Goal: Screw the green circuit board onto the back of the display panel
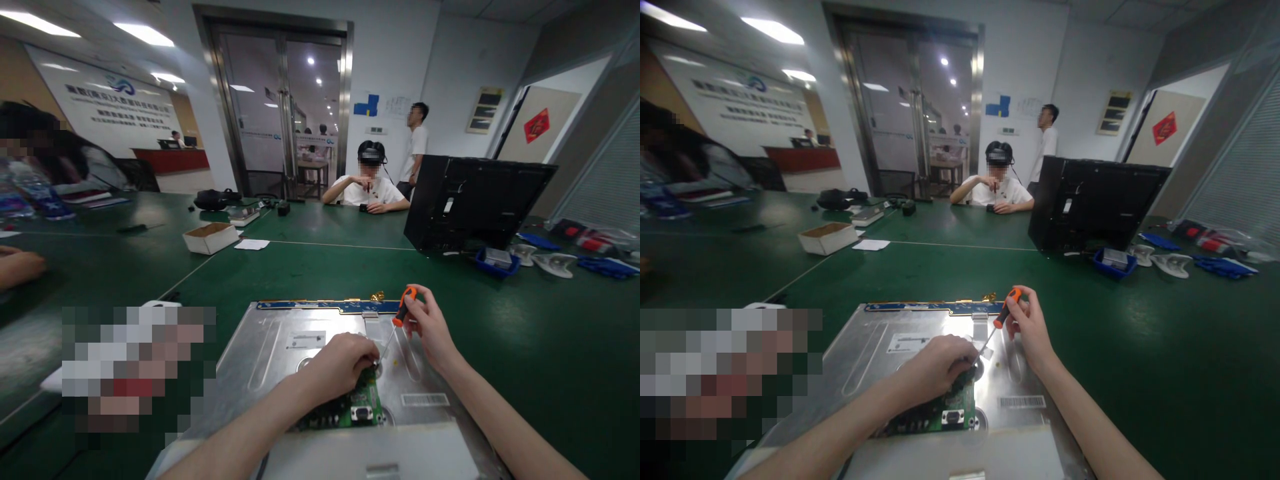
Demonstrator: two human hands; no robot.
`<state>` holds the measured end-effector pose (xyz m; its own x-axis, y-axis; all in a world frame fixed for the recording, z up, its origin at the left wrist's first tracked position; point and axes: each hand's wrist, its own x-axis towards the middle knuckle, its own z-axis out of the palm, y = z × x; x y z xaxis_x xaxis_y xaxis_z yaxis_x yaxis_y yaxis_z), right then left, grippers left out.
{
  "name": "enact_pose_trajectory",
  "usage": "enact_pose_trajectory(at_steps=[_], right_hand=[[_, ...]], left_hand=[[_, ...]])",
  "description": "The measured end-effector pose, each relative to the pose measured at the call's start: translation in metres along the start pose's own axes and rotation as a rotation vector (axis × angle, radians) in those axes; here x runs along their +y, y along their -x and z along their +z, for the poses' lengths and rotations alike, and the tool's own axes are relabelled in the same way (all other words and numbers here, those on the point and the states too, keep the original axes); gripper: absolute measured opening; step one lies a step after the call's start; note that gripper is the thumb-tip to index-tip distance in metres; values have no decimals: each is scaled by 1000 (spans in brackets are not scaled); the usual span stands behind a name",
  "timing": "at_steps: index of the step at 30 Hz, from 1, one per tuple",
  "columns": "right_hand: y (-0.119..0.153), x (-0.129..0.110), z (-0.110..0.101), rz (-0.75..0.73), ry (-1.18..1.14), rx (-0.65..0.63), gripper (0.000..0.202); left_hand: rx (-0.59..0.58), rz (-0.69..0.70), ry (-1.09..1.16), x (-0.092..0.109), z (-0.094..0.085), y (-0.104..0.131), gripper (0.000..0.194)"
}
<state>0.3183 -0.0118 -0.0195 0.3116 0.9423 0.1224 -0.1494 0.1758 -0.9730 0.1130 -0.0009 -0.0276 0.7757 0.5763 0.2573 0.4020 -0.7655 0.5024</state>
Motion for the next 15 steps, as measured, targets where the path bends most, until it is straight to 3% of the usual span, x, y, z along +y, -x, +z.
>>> enact_pose_trajectory(at_steps=[5,15], right_hand=[[-1,0,0,-6,-1,-1,56],[-1,1,0,-14,0,9,57]], left_hand=[[22,31,10,0,0,1,21],[-61,121,-167,5,-1,1,22]])
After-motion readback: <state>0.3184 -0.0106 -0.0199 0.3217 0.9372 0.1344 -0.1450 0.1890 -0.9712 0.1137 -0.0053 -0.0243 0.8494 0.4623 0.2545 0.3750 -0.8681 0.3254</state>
